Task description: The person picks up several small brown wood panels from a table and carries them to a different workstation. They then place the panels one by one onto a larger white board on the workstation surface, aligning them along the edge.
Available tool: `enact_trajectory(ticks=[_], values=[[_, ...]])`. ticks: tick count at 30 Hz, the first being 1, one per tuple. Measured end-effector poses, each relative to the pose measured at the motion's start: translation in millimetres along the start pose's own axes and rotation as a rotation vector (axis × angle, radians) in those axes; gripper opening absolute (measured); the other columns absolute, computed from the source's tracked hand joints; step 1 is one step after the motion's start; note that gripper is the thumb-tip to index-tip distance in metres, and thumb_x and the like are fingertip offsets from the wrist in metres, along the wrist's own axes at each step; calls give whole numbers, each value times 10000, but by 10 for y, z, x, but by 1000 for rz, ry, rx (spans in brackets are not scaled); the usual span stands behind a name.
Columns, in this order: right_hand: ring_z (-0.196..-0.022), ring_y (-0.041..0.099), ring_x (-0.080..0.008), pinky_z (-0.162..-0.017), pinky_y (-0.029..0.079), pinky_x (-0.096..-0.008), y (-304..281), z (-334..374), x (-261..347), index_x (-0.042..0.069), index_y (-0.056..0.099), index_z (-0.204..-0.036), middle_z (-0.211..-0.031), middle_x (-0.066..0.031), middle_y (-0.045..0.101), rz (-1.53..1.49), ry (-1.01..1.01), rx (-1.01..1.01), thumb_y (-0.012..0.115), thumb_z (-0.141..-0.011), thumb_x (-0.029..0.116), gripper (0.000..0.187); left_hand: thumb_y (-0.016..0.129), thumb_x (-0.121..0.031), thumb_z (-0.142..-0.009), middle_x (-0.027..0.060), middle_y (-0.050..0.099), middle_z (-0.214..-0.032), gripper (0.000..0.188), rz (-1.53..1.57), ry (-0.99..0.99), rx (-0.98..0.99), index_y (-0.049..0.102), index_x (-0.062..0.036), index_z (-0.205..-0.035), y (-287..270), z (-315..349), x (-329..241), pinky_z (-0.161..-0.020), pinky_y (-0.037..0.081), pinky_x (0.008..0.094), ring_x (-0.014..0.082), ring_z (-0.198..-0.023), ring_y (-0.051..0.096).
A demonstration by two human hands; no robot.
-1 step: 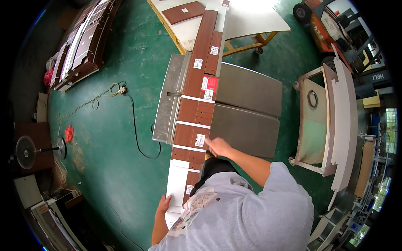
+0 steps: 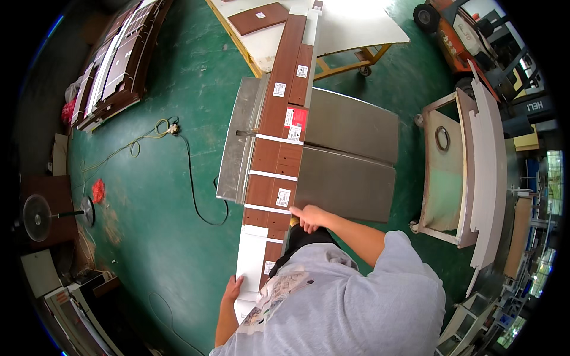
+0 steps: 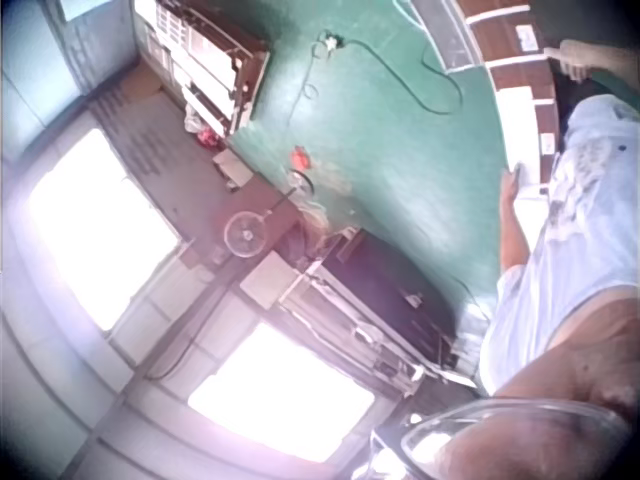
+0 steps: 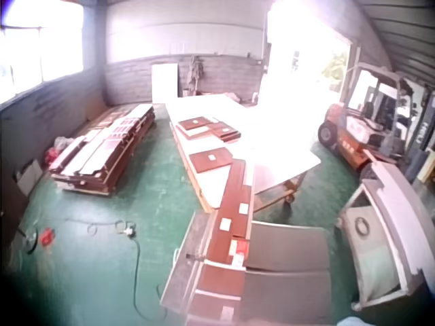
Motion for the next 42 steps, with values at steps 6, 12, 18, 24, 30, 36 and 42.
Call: enact_trajectory(ticks=[6, 12, 18, 24, 30, 36, 42], values=[[-1399, 413, -281, -1130, 312, -517, 689, -386, -5, 69, 417, -1504, -1528, -148, 444, -995, -299, 166, 642, -864, 684, 916, 506, -681, -921, 372, 512, -1371, 940, 51, 58, 2, 415, 119, -1405, 63, -96, 182, -1095, 384, 467, 467, -1315, 489], [-1491, 250, -297, -1174, 211, -534, 786, -656, 67, 49, 309, -1556, -1638, -151, 257, -1109, -431, -77, 664, -808, 732, 1073, 439, -721, -932, 380, 507, -1369, 949, -28, 63, -17, 435, 108, -1393, 44, -56, 4, -1092, 378, 483, 492, -1319, 472], [-1547, 48, -317, -1202, 78, -550, 808, -521, 112, 95, 215, -1601, -1682, -161, 96, -956, -298, -251, 628, -742, 830, 1204, 435, -745, -922, 380, 548, -1314, 962, -14, 55, -83, 459, 103, -1375, 101, 18, 32, -1071, 398, 497, 511, -1271, 505], [-1453, 334, -273, -1149, 313, -460, 963, -255, 191, 162, 313, -1574, -1615, -105, 321, -1024, -359, -121, 631, -799, 773, 1037, 461, -749, -909, 374, 577, -1271, 958, -1, 49, -145, 498, 105, -1340, 96, 280, 71, -1052, 417, 501, 507, -1240, 532], [-1419, 391, -262, -1156, 322, -437, 1018, -353, 131, 157, 335, -1560, -1584, -91, 375, -1042, -445, -65, 595, -861, 734, 942, 500, -720, -908, 359, 610, -1229, 903, 13, 122, -192, 544, 99, -1284, 97, 316, 205, -1022, 443, 495, 494, -1194, 572], [-1430, 369, -243, -1170, 287, -435, 1282, -545, -73, 174, 356, -1545, -1559, -55, 406, -1030, -418, -81, 601, -871, 715, 899, 530, -675, -918, 345, 595, -1273, 871, 38, 84, -139, 504, 91, -1332, 185, 262, 497, -1041, 431, 486, 474, -1228, 560], [-1263, 535, -295, -1028, 439, -471, 1111, -498, -181, 82, 439, -1461, -1433, -114, 521, -727, -257, 82, 624, -858, 715, 893, 464, -660, -952, 334, 577, -1315, 845, 50, 60, -54, 487, 75, -1369, 227, 200, 599, -1061, 418, 478, 470, -1265, 533]])
Point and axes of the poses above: each hand's wrist, its own z-axis away from the middle knuckle, its own y-axis out of the palm, x = y × z, the point moved 3 cm from there along -z, towards the middle knuckle
